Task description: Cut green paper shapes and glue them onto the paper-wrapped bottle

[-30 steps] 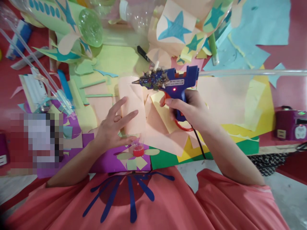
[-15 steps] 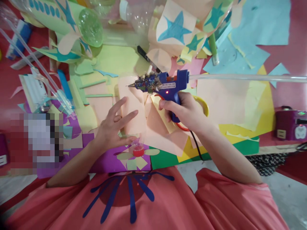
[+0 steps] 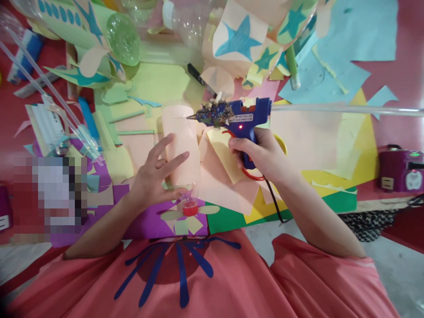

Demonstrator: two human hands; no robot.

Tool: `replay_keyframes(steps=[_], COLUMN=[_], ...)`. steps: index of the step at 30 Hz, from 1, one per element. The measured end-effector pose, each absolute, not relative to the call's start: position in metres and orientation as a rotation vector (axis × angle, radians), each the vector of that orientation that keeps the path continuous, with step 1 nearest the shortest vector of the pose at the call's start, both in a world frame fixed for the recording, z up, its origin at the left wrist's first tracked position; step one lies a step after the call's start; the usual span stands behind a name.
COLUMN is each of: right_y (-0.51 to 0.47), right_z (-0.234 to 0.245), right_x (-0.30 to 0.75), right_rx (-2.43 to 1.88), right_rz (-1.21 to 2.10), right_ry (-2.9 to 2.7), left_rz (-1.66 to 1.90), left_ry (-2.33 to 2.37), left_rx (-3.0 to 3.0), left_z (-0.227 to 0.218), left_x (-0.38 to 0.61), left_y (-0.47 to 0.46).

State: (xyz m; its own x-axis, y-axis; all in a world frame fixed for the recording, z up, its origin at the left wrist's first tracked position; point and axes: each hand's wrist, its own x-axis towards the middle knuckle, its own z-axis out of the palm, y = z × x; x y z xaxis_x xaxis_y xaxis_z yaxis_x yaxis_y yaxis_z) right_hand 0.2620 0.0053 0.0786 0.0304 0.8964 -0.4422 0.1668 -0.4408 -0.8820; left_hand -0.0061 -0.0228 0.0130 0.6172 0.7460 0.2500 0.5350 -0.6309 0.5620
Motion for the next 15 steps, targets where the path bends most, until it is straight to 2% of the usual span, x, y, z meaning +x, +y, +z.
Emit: replay_keyframes(steps=[10,15], right_y=[-0.003,-0.010], right_z=[0.079,0.071], right_x=[0.284,0.349], right_rx=[-1.736,-1.994], right_rz=[1.437,1.044], right_ry=[-0.997,-0.922], left_rz=[0.596,0.546], left_ry=[1.070,1.096], left_rx=[2.445,2.433], left_z=[0.013,0.007], left_x=[-0.006,-0.007], left_y=[-0.024,-0.023])
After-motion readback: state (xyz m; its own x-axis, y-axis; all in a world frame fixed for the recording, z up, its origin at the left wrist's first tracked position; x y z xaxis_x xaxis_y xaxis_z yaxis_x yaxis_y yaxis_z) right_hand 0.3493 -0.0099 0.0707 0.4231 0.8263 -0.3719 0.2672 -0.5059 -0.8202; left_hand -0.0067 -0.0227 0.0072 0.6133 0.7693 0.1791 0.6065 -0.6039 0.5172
